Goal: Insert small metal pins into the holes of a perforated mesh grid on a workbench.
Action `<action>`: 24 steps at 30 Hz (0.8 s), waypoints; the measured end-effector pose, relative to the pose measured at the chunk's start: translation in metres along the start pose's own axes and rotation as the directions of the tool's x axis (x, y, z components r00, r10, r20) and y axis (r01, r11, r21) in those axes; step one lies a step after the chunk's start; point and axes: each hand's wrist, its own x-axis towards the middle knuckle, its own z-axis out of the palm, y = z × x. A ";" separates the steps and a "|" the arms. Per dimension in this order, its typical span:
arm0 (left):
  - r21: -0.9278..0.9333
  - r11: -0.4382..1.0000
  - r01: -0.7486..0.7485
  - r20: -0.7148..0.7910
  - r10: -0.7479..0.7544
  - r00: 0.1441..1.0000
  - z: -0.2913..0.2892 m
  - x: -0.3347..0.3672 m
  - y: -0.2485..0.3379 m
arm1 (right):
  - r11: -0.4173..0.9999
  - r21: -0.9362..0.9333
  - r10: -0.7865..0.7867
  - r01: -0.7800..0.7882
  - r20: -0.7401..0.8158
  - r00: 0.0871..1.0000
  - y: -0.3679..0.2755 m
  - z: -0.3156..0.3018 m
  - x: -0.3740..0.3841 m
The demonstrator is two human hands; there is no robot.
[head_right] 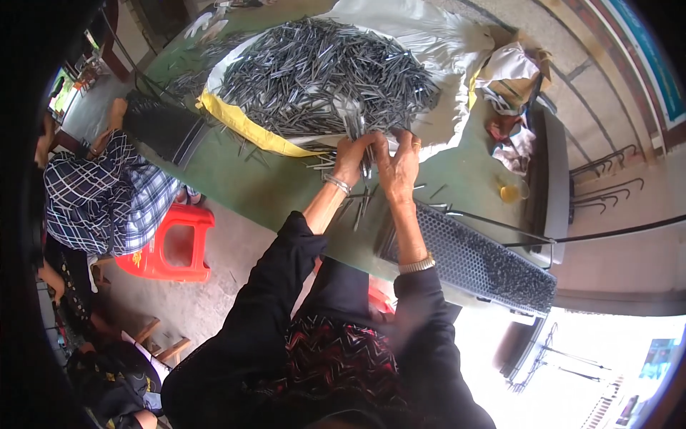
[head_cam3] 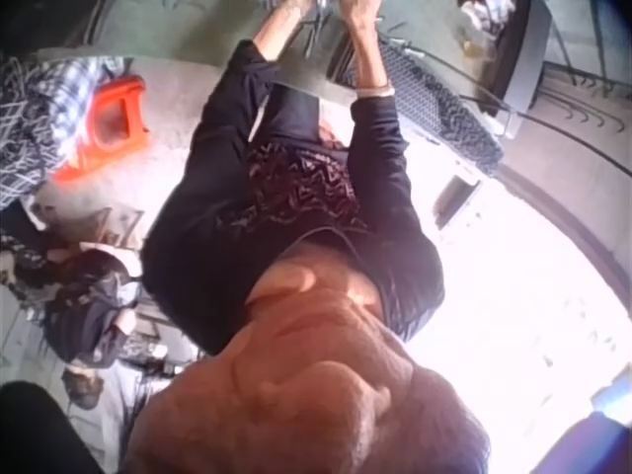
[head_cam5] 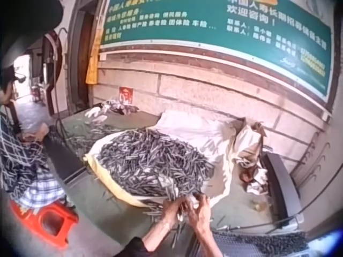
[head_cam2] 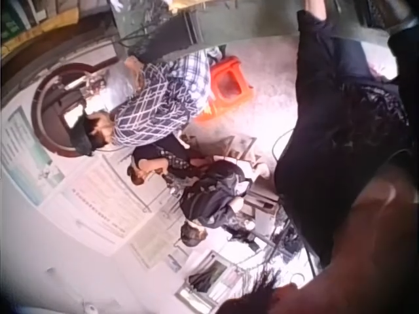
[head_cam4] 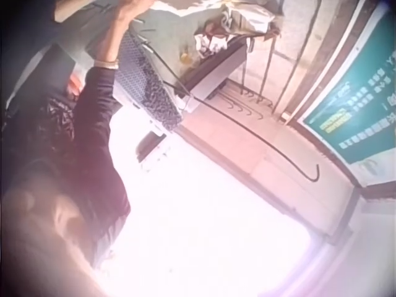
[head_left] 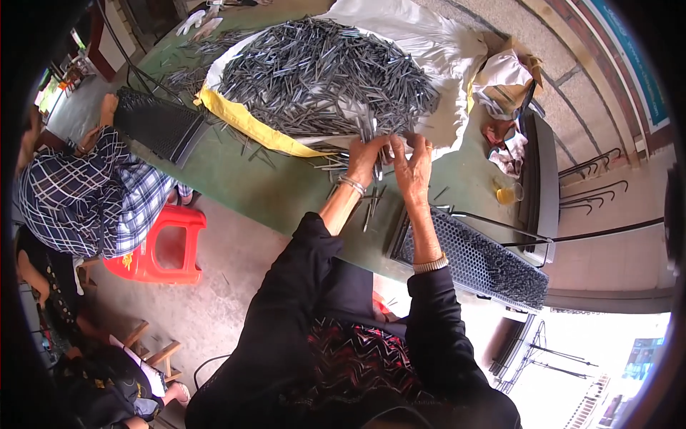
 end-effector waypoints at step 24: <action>0.685 0.549 -0.479 0.205 0.485 0.850 -0.041 -0.048 -0.035 | 0.515 0.746 0.439 -0.422 0.193 0.878 -0.028 0.044 -0.038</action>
